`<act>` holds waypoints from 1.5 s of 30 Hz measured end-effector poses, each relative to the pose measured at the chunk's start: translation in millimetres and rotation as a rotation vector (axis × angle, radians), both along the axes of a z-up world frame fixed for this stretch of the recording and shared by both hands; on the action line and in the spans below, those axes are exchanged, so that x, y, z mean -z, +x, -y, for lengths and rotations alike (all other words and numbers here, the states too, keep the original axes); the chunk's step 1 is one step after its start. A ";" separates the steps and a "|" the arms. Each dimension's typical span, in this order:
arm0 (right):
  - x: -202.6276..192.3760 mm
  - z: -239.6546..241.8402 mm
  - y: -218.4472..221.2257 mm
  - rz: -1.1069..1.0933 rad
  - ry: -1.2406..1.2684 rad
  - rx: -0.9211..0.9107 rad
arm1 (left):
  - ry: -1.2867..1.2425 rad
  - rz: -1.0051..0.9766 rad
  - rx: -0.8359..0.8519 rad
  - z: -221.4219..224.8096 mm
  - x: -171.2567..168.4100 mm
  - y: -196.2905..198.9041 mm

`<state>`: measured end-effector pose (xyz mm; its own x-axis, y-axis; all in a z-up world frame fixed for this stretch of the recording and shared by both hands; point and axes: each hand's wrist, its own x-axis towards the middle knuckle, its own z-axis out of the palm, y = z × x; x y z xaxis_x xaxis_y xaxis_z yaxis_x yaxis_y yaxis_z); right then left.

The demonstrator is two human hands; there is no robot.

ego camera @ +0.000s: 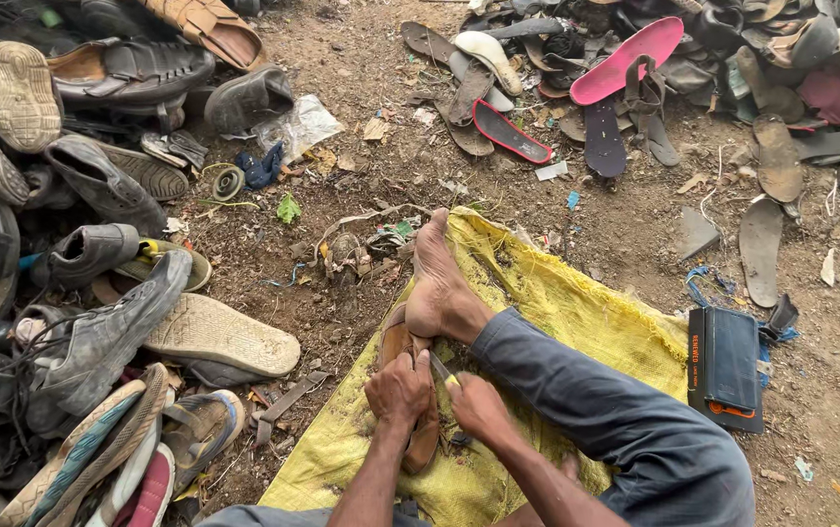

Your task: The person uses a small knife to scrape and cut the interior and exterior surfaces of a used shoe, using their bare foot to hold the shoe in place on a yellow tarp.

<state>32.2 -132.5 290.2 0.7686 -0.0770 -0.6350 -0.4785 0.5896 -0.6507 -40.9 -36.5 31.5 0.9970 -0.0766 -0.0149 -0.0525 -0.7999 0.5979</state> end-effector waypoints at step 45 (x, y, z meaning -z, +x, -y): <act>-16.3 -15.3 -3.0 -0.040 -0.007 -0.103 | 0.315 0.274 -0.186 34.2 -65.1 -87.4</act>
<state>29.2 -117.2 306.5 0.7467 -0.0035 -0.6652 -0.5622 0.5310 -0.6340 -128.4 -70.7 96.6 0.9636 0.0704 0.2579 -0.0129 -0.9514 0.3078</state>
